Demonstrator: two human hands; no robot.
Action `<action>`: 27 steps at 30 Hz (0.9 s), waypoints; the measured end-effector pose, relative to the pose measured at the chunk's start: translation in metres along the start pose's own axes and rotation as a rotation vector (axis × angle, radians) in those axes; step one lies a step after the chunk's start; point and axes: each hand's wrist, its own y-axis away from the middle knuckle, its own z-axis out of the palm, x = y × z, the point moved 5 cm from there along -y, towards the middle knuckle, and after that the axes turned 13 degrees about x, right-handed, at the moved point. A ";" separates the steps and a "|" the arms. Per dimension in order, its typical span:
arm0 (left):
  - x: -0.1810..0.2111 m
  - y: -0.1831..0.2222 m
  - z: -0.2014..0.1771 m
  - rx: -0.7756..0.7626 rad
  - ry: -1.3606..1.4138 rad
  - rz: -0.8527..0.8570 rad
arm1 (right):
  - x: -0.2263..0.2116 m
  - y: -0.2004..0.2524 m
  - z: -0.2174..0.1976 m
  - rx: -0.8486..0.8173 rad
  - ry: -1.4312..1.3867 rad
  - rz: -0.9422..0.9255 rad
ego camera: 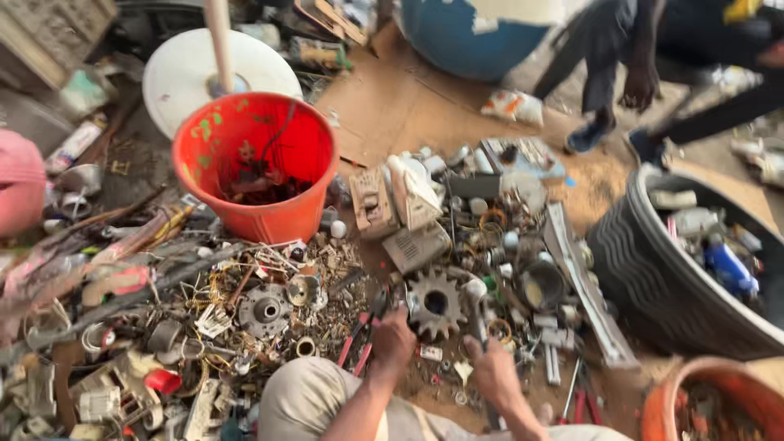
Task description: The person sits on the ground and uses a hammer and pliers to dismantle a metal gear-like component. They repeatedly strike the object to break it apart and use pliers to pull off smaller pieces, discarding them into a nearby red bucket.
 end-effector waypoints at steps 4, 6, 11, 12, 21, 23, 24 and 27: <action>0.012 -0.021 -0.011 -0.046 0.102 -0.233 | -0.004 0.025 -0.020 -0.041 -0.236 0.224; 0.007 -0.032 -0.006 -0.125 0.086 -0.375 | -0.006 0.040 -0.011 -0.147 -0.399 0.348; -0.013 -0.026 0.003 -0.002 0.087 -0.424 | -0.010 0.067 0.014 -0.233 -0.484 0.365; -0.015 -0.019 0.005 -0.002 0.222 -0.480 | -0.011 0.069 0.016 -0.251 -0.525 0.375; -0.007 0.005 0.013 -0.060 0.147 -0.464 | -0.030 0.067 0.007 -0.207 -0.577 0.319; -0.007 0.004 0.014 -0.069 0.113 -0.397 | -0.040 0.072 -0.003 -0.187 -0.524 0.287; -0.008 0.006 0.015 -0.098 0.138 -0.415 | -0.045 0.076 -0.009 -0.182 -0.511 0.276; -0.010 0.012 0.020 -0.147 0.100 -0.388 | -0.059 0.081 -0.028 -0.057 -0.472 0.079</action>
